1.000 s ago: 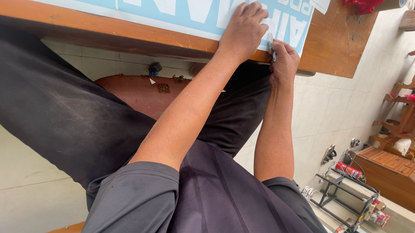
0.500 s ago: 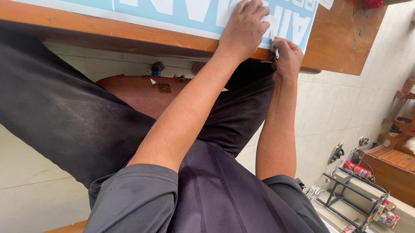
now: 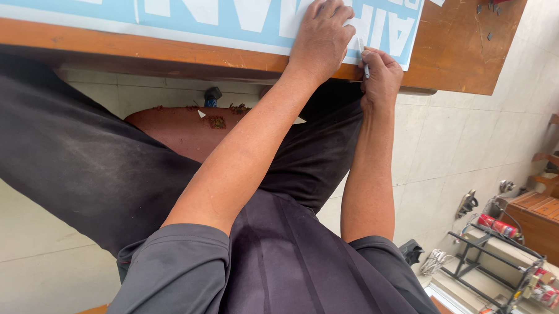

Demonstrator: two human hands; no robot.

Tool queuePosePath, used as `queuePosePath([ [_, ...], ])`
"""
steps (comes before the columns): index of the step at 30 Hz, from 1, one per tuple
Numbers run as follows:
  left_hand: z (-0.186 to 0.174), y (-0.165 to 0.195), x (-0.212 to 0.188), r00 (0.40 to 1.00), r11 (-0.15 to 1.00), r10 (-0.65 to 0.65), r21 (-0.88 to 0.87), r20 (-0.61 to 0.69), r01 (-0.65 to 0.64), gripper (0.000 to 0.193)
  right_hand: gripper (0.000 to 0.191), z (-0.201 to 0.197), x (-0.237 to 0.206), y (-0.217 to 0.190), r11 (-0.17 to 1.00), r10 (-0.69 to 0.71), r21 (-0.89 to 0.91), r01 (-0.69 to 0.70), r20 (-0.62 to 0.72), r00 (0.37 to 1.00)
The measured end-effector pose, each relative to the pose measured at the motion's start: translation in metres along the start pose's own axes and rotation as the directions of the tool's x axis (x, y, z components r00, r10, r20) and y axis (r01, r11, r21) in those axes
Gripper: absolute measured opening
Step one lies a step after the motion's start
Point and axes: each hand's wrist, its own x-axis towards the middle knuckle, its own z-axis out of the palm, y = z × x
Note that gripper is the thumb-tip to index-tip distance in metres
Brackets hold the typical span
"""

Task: The person sits on the floor at a low table and weeds a large cut vinyl decal sheet with 'AIRMAN PDS185S' lettering, using a small pointed tool to lift and peel away the excess vinyl from around the letters. They work across different sections of the sheet, removing small scraps and setting them aside.

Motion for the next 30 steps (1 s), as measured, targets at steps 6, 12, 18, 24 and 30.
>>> queuePosePath([
  [6,0.006,0.008,0.018,1.0,0.993,0.012,-0.116,-0.02,-0.015,0.012,0.012,-0.006,0.007,0.005,0.987,-0.087,0.138,0.085,0.011,0.996],
  [12,0.008,0.01,0.017,0.998,0.989,0.061,-0.137,-0.004,-0.061,0.009,0.012,-0.013,0.006,0.007,0.991,-0.091,0.094,0.094,-0.032,0.995],
  [18,0.015,0.014,0.014,0.996,0.996,0.086,-0.015,-0.008,-0.086,0.008,0.013,-0.015,0.005,0.001,0.995,-0.081,0.049,0.082,-0.027,0.996],
  [24,0.019,0.014,0.014,0.994,0.994,0.111,-0.003,0.002,-0.111,0.007,0.013,-0.016,0.0,-0.001,0.994,-0.096,0.044,0.096,-0.003,0.995],
  [30,0.02,0.02,0.02,0.993,0.994,0.107,-0.025,0.044,-0.106,0.01,0.015,-0.019,0.001,-0.002,0.995,-0.079,0.059,0.078,0.009,0.997],
])
